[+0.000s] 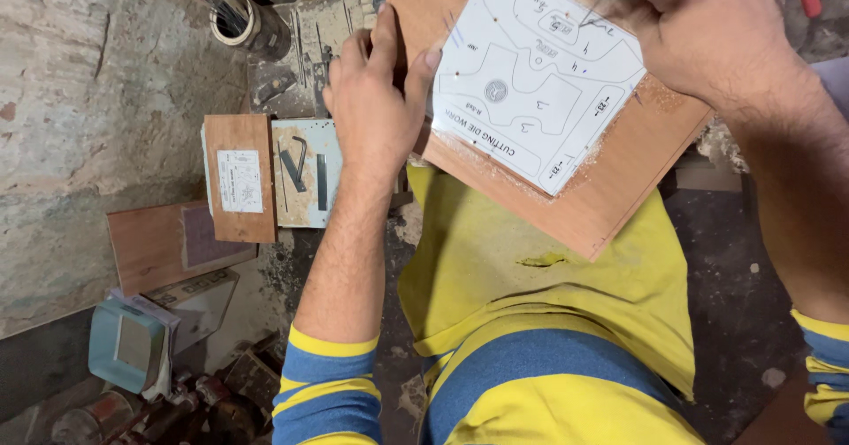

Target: The person places a plywood board with a paper cutting-die template onto a round metal die-cutting machine, then hammers a die along the template to punch through the board. At the end the person holds a small punched metal piece and a file.

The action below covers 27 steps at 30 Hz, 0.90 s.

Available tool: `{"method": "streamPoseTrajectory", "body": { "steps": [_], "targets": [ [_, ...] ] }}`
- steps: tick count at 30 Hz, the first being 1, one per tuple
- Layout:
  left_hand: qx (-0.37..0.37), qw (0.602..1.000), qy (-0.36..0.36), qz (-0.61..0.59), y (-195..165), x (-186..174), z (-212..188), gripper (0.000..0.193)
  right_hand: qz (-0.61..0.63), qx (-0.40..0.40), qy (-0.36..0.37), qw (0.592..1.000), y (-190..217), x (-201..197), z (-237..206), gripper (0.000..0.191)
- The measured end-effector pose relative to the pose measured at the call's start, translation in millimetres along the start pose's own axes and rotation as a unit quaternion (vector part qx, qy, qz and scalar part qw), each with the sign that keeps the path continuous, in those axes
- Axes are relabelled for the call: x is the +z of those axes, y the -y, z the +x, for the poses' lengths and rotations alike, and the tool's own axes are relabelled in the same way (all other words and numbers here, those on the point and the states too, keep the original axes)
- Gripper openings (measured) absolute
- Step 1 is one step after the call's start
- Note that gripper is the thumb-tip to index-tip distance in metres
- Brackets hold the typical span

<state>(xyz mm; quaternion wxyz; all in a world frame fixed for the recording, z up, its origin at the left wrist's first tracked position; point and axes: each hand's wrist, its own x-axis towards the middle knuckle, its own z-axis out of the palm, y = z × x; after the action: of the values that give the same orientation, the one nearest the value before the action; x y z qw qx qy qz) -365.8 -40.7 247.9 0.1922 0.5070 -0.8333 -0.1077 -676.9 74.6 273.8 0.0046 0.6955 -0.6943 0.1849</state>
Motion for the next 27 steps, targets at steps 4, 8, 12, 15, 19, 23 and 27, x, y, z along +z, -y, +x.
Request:
{"method": "streamPoseTrajectory", "body": {
  "steps": [4,8,12,15,19,23,27],
  "targets": [
    [-0.017,0.997,0.029,-0.075,4,-11,4,0.071,-0.015,-0.019,-0.015,1.0,-4,0,4,0.015],
    [-0.007,0.99,0.02,-0.139,9,-13,8,0.075,0.003,-0.01,0.01,1.0,-6,1,7,0.014],
    [-0.019,0.993,0.012,-0.114,8,-11,7,0.077,-0.03,-0.018,0.007,0.999,-5,1,7,0.014],
    [0.01,0.998,-0.026,-0.048,0,-8,7,0.078,-0.033,-0.017,0.006,0.999,-3,1,4,0.018],
    [0.115,0.99,-0.065,-0.039,-22,1,15,0.07,-0.049,-0.052,-0.02,0.997,-4,1,3,0.015],
    [0.228,0.972,-0.023,-0.049,-50,12,36,0.053,-0.037,-0.038,-0.017,0.998,-6,-1,7,0.011],
    [0.27,0.962,0.027,-0.026,-65,16,58,0.042,-0.041,-0.039,-0.019,0.998,-3,-4,10,0.011]
  ]
}}
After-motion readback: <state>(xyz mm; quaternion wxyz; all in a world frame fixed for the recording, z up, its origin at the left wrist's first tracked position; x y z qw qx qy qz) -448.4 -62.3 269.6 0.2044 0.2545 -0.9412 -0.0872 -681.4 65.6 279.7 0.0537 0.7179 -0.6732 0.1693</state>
